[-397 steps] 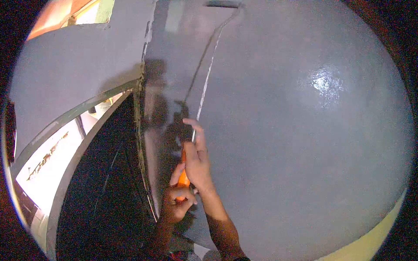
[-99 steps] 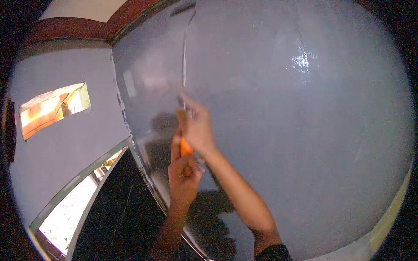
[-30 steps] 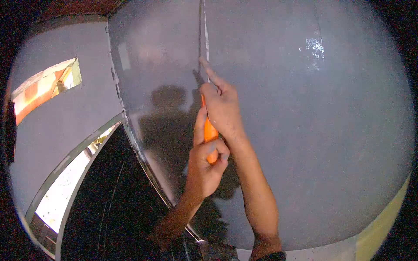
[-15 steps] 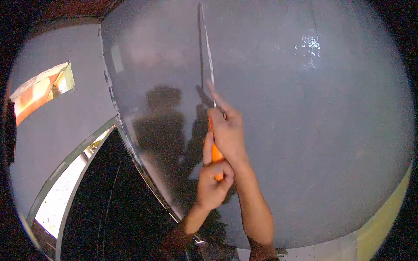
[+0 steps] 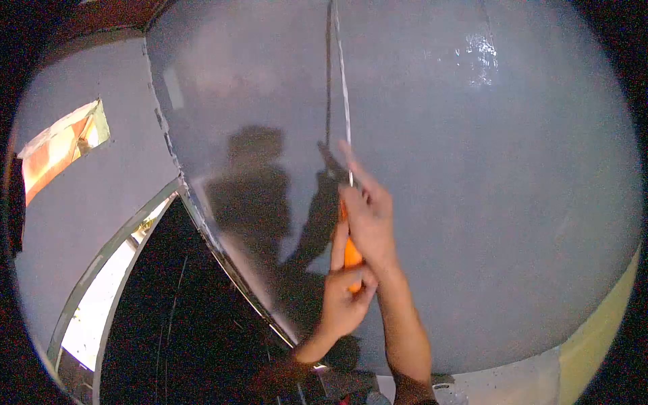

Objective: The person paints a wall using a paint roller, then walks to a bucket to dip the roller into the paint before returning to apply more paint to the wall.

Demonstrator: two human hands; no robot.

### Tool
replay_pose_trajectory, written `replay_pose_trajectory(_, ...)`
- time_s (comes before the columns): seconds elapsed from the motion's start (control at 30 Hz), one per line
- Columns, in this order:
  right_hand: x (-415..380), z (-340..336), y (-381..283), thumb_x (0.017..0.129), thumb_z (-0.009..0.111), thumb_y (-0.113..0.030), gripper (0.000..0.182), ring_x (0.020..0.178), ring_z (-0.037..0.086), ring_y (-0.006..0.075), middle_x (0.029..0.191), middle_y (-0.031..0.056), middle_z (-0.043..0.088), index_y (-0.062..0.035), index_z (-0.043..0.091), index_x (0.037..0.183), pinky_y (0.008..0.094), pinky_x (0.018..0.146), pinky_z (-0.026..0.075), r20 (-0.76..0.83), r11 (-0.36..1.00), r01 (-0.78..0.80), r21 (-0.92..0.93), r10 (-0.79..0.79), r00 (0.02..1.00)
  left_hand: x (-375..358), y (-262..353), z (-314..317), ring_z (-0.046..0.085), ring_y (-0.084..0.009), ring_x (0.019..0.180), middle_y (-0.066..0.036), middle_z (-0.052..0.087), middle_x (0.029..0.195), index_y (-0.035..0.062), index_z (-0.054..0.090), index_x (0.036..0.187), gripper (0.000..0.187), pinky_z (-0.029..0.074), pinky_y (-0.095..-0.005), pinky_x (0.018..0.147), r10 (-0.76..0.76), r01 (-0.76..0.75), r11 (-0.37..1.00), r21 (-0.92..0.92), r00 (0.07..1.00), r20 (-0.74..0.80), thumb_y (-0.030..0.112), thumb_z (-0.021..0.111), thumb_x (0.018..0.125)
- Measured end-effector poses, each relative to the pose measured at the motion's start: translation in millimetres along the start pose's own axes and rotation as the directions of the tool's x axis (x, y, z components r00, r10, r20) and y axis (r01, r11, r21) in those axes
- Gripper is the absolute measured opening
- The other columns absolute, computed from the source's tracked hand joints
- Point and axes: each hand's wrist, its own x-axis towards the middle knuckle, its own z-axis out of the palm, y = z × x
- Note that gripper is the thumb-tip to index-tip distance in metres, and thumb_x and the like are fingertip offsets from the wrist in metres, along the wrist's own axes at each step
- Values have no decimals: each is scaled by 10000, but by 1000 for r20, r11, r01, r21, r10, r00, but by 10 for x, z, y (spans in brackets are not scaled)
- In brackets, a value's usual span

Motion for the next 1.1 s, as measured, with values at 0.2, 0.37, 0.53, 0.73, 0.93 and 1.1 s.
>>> replay_pose_trajectory(0.2,-20,-143,7,883,511,-35,546,605,362,17,782,-93,520,-142,542,1418,200,538,323,10,998,32,-53,-31,999,-37,85,190,606,-195,899,-237,332,1523,13,551,709,130,461,-319,752,-9,9,1000,3,999,-38,-46,647,775)
replay_pose_trajectory(0.37,-598,-300,287,900,498,-75,536,569,344,23,691,-86,460,-143,525,1431,209,517,316,34,985,-166,-52,168,985,-598,33,422,639,-241,986,-208,352,1530,18,565,712,134,471,-315,748,-26,23,1000,-22,992,-126,-102,623,725)
replay_pose_trajectory(0.53,70,-175,2,886,520,-65,537,589,356,15,701,-101,473,-163,549,1413,195,524,315,62,994,48,-97,-42,997,-44,-97,271,535,-143,660,-120,627,1033,2,514,701,135,415,-285,611,-179,179,984,13,984,-17,-93,606,726)
replay_pose_trajectory(0.73,550,-13,-218,904,518,-116,529,589,352,25,671,-91,416,-175,531,1429,211,518,319,124,996,37,-80,-27,992,612,120,195,539,-191,775,-139,584,980,-16,505,739,155,430,-319,701,-30,6,978,-208,993,-111,-16,617,846)
replay_pose_trajectory(0.93,-623,-206,443,899,494,-97,552,590,343,34,646,-70,392,-143,504,1449,223,532,340,62,979,-145,-146,155,986,-812,-274,274,573,-213,802,-193,614,1075,7,506,723,175,435,-334,694,-287,290,956,-44,956,53,28,633,842)
replay_pose_trajectory(1.1,-930,-175,708,888,505,-80,568,576,370,59,696,-28,517,-144,501,1452,231,523,366,35,974,-226,-13,227,973,-1331,-636,216,533,-175,766,-135,421,1132,46,512,679,180,412,-327,738,-144,149,988,-49,985,91,13,641,801)
